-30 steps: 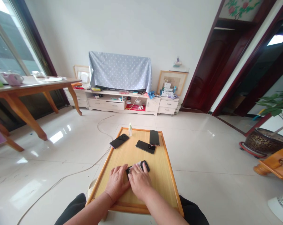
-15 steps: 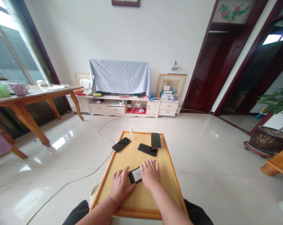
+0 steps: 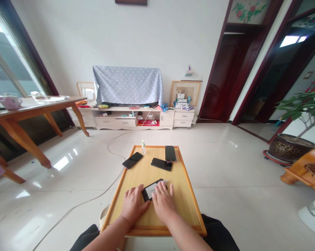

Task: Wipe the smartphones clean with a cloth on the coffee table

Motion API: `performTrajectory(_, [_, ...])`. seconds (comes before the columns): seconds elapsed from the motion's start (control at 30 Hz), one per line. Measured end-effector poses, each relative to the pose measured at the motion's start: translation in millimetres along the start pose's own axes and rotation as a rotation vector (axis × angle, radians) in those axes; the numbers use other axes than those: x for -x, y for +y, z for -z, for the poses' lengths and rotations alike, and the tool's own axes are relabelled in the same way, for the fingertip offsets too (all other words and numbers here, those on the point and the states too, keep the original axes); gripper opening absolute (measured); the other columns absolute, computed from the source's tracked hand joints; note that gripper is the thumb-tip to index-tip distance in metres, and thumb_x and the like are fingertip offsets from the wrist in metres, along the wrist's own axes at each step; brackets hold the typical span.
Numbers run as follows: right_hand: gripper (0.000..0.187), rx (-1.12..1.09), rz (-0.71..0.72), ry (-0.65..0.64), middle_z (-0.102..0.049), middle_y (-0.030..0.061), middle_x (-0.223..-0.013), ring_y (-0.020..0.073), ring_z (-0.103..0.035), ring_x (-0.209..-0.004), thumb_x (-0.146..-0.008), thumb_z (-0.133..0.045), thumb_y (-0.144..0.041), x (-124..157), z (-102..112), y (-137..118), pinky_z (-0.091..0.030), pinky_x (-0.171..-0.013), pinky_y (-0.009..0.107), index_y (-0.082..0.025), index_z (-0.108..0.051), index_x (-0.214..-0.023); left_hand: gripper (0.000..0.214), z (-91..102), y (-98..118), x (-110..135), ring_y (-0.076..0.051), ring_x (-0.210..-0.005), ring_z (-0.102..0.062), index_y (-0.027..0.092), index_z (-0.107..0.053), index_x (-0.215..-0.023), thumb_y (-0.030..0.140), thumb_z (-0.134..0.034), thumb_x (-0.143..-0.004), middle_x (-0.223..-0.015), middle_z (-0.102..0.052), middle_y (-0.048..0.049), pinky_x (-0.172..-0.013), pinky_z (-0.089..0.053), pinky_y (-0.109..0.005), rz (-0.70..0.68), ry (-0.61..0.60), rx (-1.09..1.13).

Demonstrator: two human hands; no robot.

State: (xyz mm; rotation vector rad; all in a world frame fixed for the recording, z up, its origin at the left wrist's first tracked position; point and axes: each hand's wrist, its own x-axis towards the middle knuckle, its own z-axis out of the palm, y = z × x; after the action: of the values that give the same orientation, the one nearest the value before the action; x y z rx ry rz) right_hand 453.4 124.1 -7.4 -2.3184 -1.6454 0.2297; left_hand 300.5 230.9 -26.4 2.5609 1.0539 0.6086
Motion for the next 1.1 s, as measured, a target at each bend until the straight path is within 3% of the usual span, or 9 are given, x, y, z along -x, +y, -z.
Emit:
performTrajectory(0.07, [0.055, -0.04, 0.153, -0.016, -0.036, 0.0056, -0.159, 0.0231, -0.024, -0.151, -0.106, -0.016, -0.042, 10, -4, -6, 0.0, -0.123, 0.053, -0.024, -0.043, -0.151, 0.06, 0.1, 0, 0, -0.029, -0.114, -0.057, 0.021, -0.051, -0.132, 0.037, -0.067, -0.076, -0.119, -0.069, -0.0098, -0.101, -0.034, -0.044, 0.006, -0.019, -0.008])
performTrajectory(0.13, [0.054, -0.044, 0.179, -0.018, -0.037, 0.0045, -0.158, 0.0228, -0.025, -0.15, -0.107, -0.018, -0.042, 15, -5, -5, 0.001, -0.123, 0.053, -0.026, -0.042, -0.151, 0.06, 0.5, 1, 0, -0.029, -0.115, -0.056, 0.022, -0.051, -0.131, 0.038, -0.067, -0.076, -0.12, -0.069, -0.0098, -0.101, -0.035, -0.044, 0.004, -0.032, -0.014])
performTrajectory(0.3, [0.057, 0.012, -0.103, 0.016, -0.034, 0.0081, -0.159, 0.0272, -0.023, -0.151, -0.106, -0.016, -0.043, 12, 1, 7, -0.001, -0.122, 0.059, -0.021, -0.043, -0.151, 0.063, 1.2, 3, 0, -0.029, -0.116, -0.056, 0.022, -0.05, -0.132, 0.04, -0.069, -0.074, -0.12, -0.068, -0.0092, -0.102, -0.034, -0.044, 0.004, -0.021, -0.017])
performTrajectory(0.43, [0.055, -0.072, 0.121, -0.006, -0.037, 0.0064, -0.158, 0.0234, -0.025, -0.15, -0.107, -0.018, -0.042, 22, -4, -3, -0.003, -0.124, 0.052, -0.022, -0.043, -0.151, 0.058, 0.6, 4, 0, -0.029, -0.115, -0.056, 0.022, -0.051, -0.131, 0.041, -0.066, -0.078, -0.121, -0.068, -0.0094, -0.101, -0.034, -0.044, -0.008, -0.024, -0.021])
performTrajectory(0.5, [0.053, -0.086, 0.161, -0.011, -0.039, 0.0045, -0.157, 0.0225, -0.027, -0.149, -0.107, -0.018, -0.041, 24, -4, -3, -0.002, -0.124, 0.053, -0.026, -0.043, -0.151, 0.057, 0.4, 4, 0, -0.029, -0.116, -0.056, 0.022, -0.051, -0.131, 0.041, -0.066, -0.078, -0.122, -0.068, -0.0094, -0.102, -0.034, -0.044, -0.014, -0.026, -0.024])
performTrajectory(0.67, [0.057, -0.018, -0.112, 0.048, -0.039, 0.0095, -0.157, 0.026, -0.025, -0.15, -0.107, -0.014, -0.041, 12, 3, 11, -0.002, -0.122, 0.059, -0.02, -0.047, -0.148, 0.063, -0.4, 7, 0, -0.03, -0.117, -0.055, 0.022, -0.05, -0.132, 0.039, -0.07, -0.075, -0.123, -0.068, -0.0093, -0.102, -0.034, -0.044, 0.003, -0.024, -0.032])
performTrajectory(0.87, [0.053, -0.086, 0.185, 0.013, -0.044, 0.0047, -0.155, 0.0205, -0.029, -0.148, -0.107, -0.015, -0.04, 14, -4, 3, 0.002, -0.123, 0.052, -0.026, -0.049, -0.147, 0.06, -1.2, 6, -2, -0.03, -0.117, -0.056, 0.021, -0.05, -0.131, 0.039, -0.067, -0.077, -0.123, -0.068, -0.0094, -0.102, -0.034, -0.044, -0.002, -0.042, -0.017])
performTrajectory(1.03, [0.056, -0.015, -0.114, 0.038, -0.042, 0.0093, -0.156, 0.0253, -0.026, -0.149, -0.107, -0.014, -0.041, -18, 4, 13, 0.002, -0.12, 0.059, -0.021, -0.049, -0.146, 0.064, -0.9, 8, -2, -0.03, -0.118, -0.055, 0.021, -0.049, -0.133, 0.038, -0.068, -0.075, -0.123, -0.069, -0.0085, -0.103, -0.033, -0.045, 0.006, -0.048, -0.012])
performTrajectory(1.1, [0.056, -0.024, -0.088, 0.027, -0.043, 0.0093, -0.155, 0.0249, -0.026, -0.149, -0.107, -0.015, -0.042, -29, 5, 7, 0.001, -0.121, 0.058, -0.021, -0.05, -0.145, 0.064, -1.2, 8, -3, -0.03, -0.118, -0.055, 0.021, -0.049, -0.134, 0.039, -0.068, -0.075, -0.124, -0.068, -0.0092, -0.103, -0.033, -0.045, 0.005, -0.044, -0.012])
